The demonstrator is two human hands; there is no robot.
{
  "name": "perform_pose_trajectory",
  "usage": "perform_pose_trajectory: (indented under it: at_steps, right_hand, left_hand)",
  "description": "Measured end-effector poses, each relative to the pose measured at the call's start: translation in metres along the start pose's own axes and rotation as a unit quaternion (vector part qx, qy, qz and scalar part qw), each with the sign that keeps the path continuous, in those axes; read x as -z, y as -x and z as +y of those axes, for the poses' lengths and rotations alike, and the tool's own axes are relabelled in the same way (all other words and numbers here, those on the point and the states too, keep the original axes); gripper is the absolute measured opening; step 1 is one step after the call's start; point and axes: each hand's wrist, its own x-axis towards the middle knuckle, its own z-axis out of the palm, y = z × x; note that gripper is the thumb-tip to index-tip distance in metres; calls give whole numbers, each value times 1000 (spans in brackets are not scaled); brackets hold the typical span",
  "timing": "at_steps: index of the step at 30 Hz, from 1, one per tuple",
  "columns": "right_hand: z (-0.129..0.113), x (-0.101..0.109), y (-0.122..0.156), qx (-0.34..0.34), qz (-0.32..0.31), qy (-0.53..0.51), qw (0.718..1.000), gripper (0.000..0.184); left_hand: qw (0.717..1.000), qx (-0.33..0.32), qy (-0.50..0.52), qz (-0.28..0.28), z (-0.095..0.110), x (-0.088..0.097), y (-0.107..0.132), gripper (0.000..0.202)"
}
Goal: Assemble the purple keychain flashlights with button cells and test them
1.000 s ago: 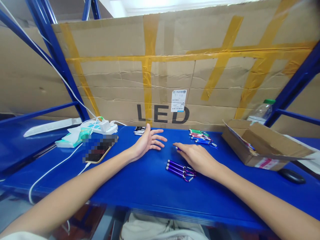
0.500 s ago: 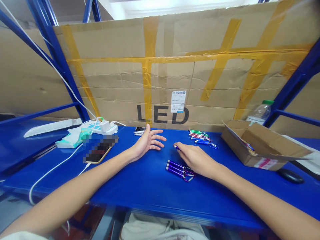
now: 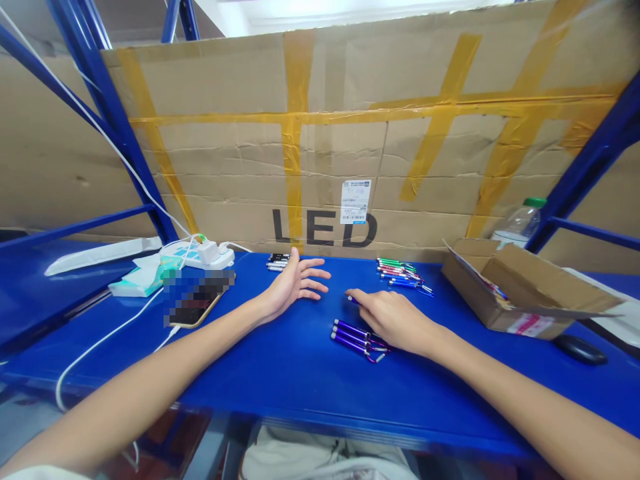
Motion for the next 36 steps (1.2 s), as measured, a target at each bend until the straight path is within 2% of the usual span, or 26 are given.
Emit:
perform_pose_trajectory:
  at_steps: [9,17,36]
  right_hand:
    - [-2,2,-2,-9,15,-20,1000,39]
    - [-3,3,-1,-28,-13,20,999,42]
    - [-5,4,-1,-26,-15,16,999,42]
  left_hand:
    - [1000,0,-7,6,-1,0,0,89]
    - [1000,2,-18,3,0,-1,0,89]
    - [1000,3,-11,6,0,-1,0,89]
